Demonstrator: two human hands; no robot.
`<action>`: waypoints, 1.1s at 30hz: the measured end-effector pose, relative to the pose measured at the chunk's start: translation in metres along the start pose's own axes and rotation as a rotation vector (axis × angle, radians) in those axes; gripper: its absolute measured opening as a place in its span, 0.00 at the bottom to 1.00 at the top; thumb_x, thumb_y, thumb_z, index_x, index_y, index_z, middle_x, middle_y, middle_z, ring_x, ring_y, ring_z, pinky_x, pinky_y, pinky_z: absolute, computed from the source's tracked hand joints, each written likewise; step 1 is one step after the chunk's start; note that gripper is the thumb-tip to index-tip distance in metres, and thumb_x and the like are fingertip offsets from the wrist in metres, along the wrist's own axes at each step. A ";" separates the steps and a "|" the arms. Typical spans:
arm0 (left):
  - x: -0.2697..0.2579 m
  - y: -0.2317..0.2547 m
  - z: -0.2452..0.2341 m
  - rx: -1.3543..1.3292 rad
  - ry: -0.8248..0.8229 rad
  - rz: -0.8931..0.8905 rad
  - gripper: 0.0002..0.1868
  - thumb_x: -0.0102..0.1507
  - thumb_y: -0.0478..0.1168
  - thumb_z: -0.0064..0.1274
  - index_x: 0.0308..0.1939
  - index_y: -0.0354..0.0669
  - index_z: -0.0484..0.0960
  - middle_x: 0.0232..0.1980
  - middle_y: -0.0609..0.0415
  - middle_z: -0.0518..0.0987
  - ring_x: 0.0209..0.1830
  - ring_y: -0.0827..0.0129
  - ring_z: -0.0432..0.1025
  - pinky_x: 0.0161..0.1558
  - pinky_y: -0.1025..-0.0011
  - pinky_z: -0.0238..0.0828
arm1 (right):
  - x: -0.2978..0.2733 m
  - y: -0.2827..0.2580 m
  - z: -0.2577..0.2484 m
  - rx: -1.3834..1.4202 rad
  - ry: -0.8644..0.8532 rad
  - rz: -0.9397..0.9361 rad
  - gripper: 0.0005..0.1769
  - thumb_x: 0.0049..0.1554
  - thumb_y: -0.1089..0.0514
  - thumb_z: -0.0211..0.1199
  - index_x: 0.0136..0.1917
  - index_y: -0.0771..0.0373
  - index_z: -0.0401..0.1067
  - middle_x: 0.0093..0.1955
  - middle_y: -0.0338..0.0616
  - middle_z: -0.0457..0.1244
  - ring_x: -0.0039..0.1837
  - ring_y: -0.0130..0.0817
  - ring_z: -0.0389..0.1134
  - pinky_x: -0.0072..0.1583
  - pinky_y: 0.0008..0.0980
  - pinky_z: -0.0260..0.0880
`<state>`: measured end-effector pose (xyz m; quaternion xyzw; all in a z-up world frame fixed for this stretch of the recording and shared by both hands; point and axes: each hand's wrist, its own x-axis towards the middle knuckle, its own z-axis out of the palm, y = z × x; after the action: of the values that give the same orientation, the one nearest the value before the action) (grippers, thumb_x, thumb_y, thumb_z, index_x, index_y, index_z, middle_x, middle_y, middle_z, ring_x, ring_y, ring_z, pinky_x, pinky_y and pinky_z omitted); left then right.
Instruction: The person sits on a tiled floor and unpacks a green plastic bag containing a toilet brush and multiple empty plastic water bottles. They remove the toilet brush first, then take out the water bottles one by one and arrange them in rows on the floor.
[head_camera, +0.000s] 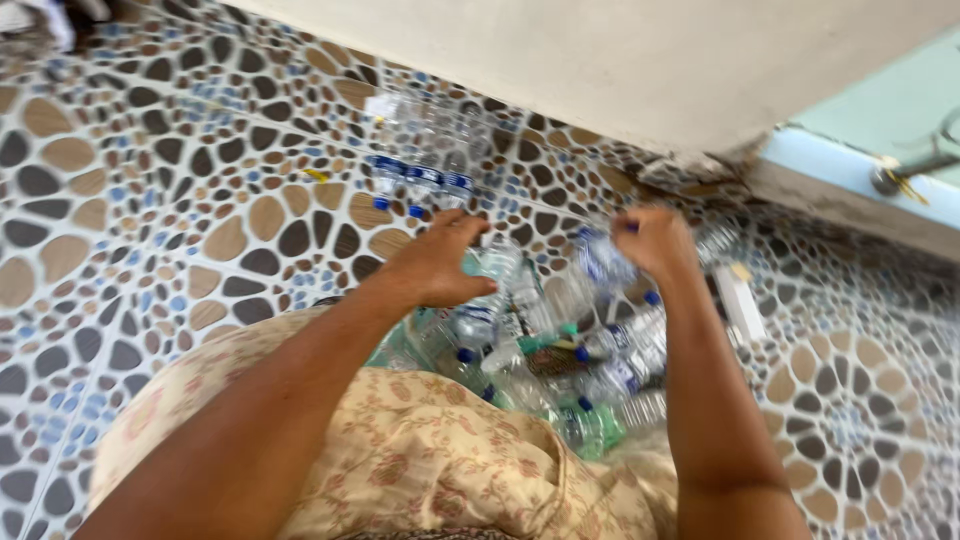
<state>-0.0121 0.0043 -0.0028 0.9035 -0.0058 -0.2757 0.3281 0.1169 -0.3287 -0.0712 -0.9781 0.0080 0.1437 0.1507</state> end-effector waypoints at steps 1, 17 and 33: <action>0.000 -0.004 -0.002 0.015 0.014 0.014 0.47 0.55 0.57 0.65 0.74 0.55 0.60 0.81 0.46 0.47 0.78 0.49 0.55 0.71 0.51 0.59 | 0.014 0.004 -0.007 0.025 0.109 0.026 0.18 0.53 0.51 0.68 0.58 0.47 0.81 0.52 0.51 0.71 0.54 0.49 0.73 0.58 0.43 0.72; -0.001 0.001 -0.005 -0.011 0.011 0.057 0.46 0.55 0.55 0.66 0.73 0.53 0.61 0.79 0.45 0.52 0.76 0.50 0.58 0.70 0.53 0.62 | 0.036 0.066 0.042 -0.095 -0.068 -0.209 0.14 0.49 0.51 0.71 0.51 0.49 0.83 0.56 0.46 0.72 0.53 0.43 0.74 0.59 0.38 0.74; 0.008 0.008 0.004 0.024 -0.047 -0.003 0.47 0.54 0.55 0.66 0.73 0.54 0.62 0.79 0.48 0.53 0.73 0.52 0.63 0.68 0.54 0.65 | 0.069 0.128 -0.005 -0.043 0.717 -0.199 0.14 0.55 0.61 0.69 0.56 0.59 0.80 0.64 0.48 0.68 0.61 0.51 0.69 0.62 0.44 0.68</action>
<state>-0.0062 -0.0052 -0.0044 0.9007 -0.0154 -0.2971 0.3166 0.1765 -0.4504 -0.1234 -0.9652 -0.0378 -0.2232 0.1311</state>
